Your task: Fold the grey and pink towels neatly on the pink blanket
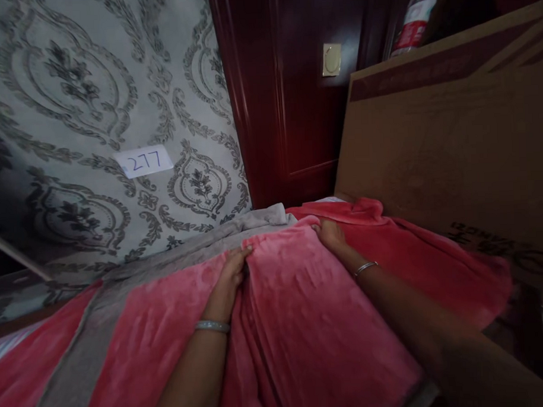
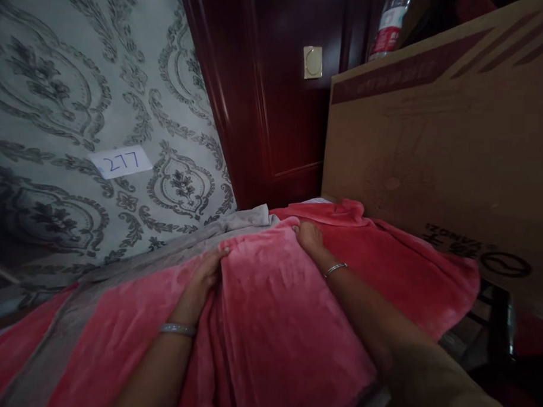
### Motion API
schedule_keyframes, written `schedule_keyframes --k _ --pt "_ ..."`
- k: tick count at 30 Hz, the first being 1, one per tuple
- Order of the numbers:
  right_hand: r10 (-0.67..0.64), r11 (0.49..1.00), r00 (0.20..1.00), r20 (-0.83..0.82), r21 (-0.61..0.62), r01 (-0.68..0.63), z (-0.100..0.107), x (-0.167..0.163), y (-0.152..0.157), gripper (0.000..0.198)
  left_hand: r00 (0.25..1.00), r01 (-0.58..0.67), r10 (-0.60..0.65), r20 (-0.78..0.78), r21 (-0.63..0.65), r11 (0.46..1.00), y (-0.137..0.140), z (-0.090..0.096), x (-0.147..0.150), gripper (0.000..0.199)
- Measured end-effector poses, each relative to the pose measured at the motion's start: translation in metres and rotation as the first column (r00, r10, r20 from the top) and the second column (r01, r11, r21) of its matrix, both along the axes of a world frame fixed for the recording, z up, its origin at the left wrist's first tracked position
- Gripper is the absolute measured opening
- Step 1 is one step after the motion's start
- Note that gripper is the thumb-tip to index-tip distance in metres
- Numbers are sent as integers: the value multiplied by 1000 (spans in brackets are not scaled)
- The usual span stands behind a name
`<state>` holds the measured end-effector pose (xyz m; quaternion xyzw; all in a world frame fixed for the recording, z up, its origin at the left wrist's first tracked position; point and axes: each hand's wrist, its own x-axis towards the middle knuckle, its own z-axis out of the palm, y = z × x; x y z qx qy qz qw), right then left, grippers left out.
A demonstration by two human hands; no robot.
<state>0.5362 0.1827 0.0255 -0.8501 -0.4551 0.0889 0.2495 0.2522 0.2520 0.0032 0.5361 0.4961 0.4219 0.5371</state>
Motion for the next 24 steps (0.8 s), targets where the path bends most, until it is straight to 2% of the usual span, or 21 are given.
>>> schedule_keyframes --k 6,10,14,17,21,24 --pt "77 996 997 20 -35 -76 1 7 -1 40 996 -85 87 -20 74 994 7 -2 0 17" --pt "116 991 993 37 -66 -114 10 18 -30 40 993 -98 102 -54 80 992 12 -4 1 12" --pt "97 987 994 50 -130 -90 14 28 -95 33 993 -92 97 -64 82 992 12 -1 5 12" --pt "73 991 995 63 -118 -65 6 28 -152 32 994 -80 87 -64 97 992 9 4 7 9" --pt "64 995 995 74 71 -69 -18 24 -224 36 990 -103 114 -82 122 987 5 7 9 6" --pt "112 965 994 5 238 -110 -35 21 -269 43 980 -150 169 -106 168 974 4 8 12 7"
